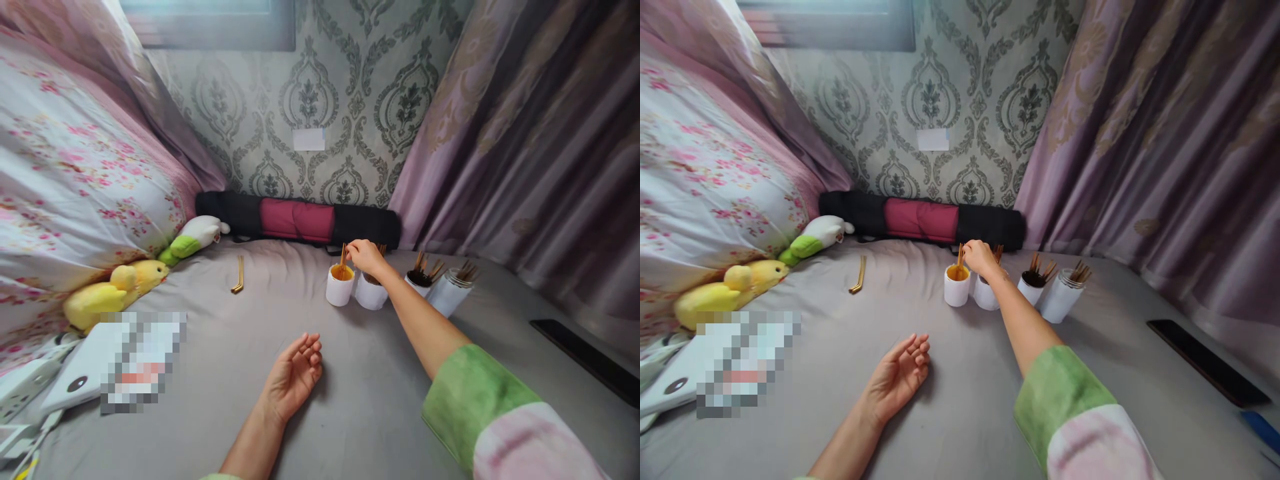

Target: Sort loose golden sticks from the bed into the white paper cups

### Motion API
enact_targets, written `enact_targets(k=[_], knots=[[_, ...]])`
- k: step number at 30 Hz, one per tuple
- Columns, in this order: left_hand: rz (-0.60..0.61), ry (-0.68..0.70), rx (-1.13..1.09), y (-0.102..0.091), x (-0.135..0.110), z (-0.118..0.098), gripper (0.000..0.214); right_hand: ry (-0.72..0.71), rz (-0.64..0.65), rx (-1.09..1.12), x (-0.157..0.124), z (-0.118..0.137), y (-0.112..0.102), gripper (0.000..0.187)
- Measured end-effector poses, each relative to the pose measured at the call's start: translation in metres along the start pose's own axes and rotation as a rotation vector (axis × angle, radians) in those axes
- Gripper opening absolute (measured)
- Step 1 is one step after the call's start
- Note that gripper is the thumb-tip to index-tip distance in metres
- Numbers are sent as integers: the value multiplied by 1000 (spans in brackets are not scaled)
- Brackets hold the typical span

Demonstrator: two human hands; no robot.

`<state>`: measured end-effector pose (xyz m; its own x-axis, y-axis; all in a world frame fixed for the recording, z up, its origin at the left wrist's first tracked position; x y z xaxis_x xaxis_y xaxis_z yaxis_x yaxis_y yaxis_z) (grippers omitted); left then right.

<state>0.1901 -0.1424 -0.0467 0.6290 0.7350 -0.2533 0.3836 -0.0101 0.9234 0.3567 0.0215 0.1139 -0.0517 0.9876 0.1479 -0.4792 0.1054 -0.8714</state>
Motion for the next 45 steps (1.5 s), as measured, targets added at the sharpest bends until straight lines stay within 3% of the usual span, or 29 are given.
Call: enact_targets(k=[13,22,30,35,42,45], knots=[[-1,22,32,1,-1,-3,15,27,-35,73,-22,-15,-4,26],[30,41,38,2,-1,-5,14,102,-226,239,-46,-31,-8,24],[26,66,60,2,-3,-9,12,111,-345,362,-80,-22,-4,31],[17,85,68,0,-3,-10,11,131,-328,469,-100,-12,27,34],[24,155,83,-5,-4,-17,13,248,-182,590,-113,-12,111,34],[13,157,86,-6,-5,-16,15,253,-183,587,-121,-15,133,34]])
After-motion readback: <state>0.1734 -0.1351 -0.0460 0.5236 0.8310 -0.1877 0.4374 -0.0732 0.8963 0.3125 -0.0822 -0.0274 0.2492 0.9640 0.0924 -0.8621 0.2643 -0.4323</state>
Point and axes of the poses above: each hand's wrist, its own x-axis towards the middle knuckle, its own y-axis out of the palm, z = x × y, the point moved 9 cm from there along x, towards the middle knuckle, and after that the axes turned 9 degrees about z, right-handed, at the moved point
